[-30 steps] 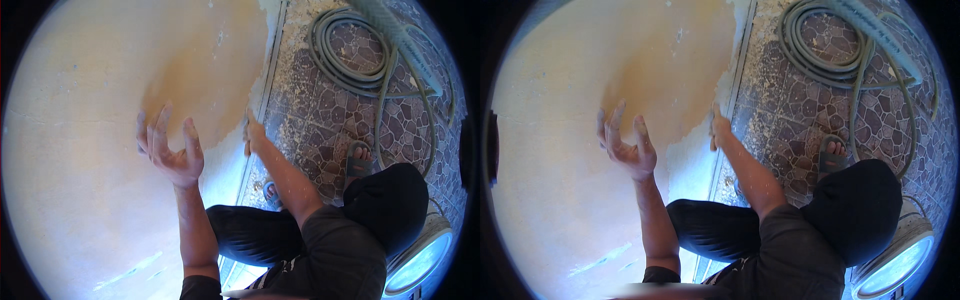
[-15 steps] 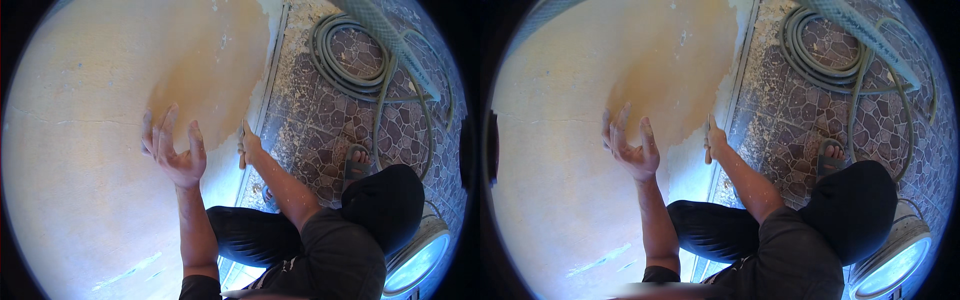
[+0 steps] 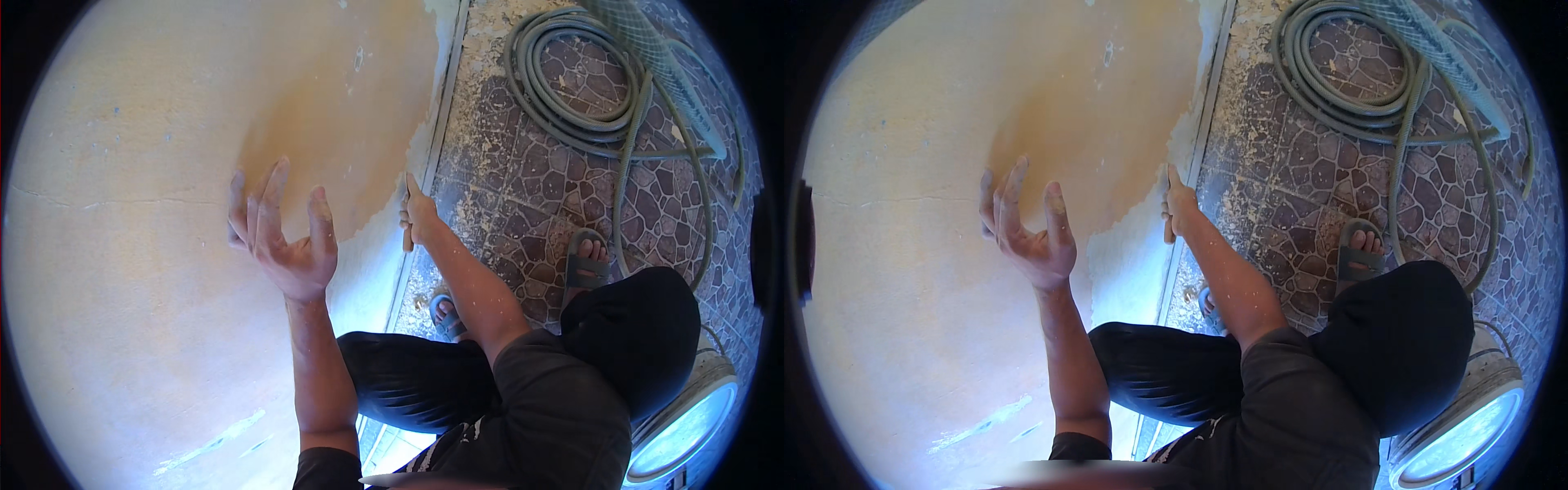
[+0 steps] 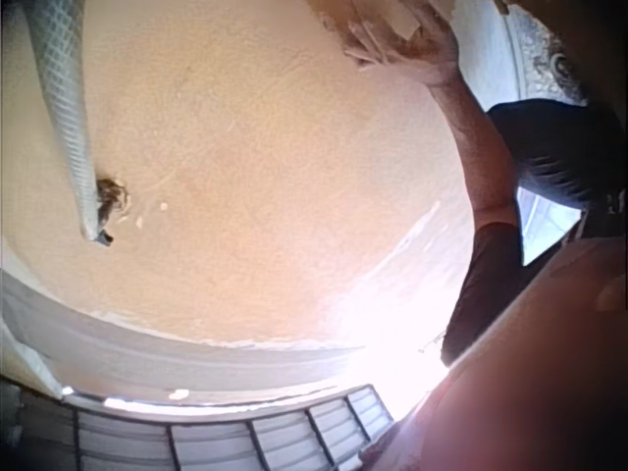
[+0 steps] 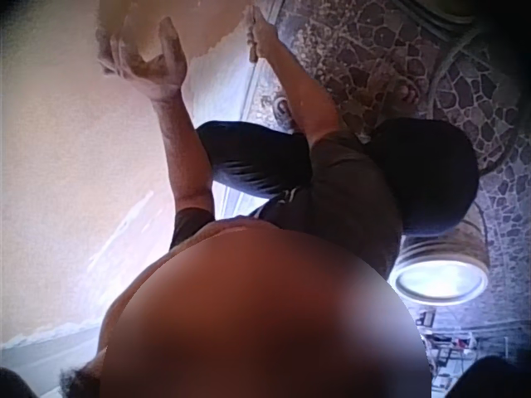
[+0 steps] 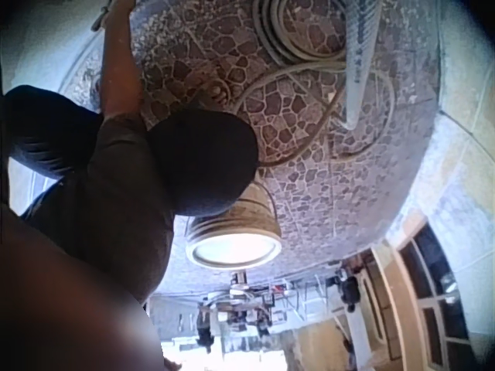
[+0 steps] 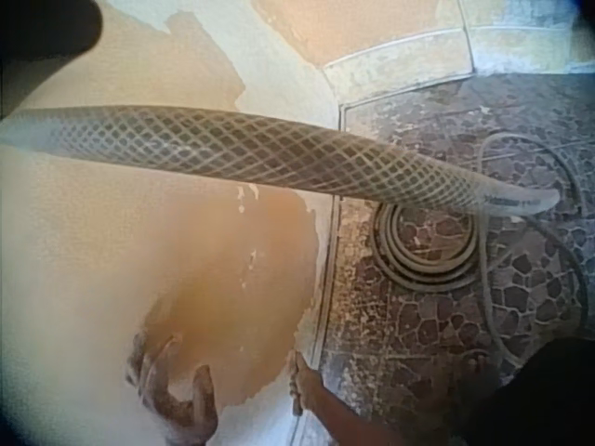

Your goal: Scraping and patching a wall using a putty knife.

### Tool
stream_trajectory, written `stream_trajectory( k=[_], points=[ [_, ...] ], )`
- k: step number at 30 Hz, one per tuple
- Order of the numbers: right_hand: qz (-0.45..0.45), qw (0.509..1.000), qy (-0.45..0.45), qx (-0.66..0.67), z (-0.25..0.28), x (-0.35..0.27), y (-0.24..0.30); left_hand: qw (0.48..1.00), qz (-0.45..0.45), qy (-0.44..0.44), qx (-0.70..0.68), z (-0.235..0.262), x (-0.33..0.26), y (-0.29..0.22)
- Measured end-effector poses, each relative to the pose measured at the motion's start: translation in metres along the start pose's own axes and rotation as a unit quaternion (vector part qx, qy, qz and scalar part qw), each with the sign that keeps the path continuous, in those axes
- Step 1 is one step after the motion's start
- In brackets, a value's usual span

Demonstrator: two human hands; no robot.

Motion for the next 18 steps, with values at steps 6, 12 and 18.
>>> stream_trajectory(
  k=[6, 12, 18],
  points=[
    [-0.028, 0.998, -0.041, -0.031, -0.013, -0.013, -0.022, 0.997, -0.007, 0.029, 0.069, -0.009, -0.002, 0.005],
    [-0.024, 0.996, -0.061, -0.067, -0.007, -0.011, -0.021, 0.998, -0.029, 0.023, 0.058, -0.01, -0.002, 0.005],
    [0.026, 0.997, -0.055, -0.052, -0.001, 0.012, 0.024, 0.998, -0.023, 0.027, 0.052, -0.012, 0.004, 0.0]
  ],
)
Point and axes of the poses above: each hand's wrist, its own x-axis towards the middle knuckle, its own z-axis out of the back of the hand, y = z × x, the point moved 7 cm from there along x, towards the middle knuckle, and after that the axes turned 13 degrees about y, right-handed, at the moved point
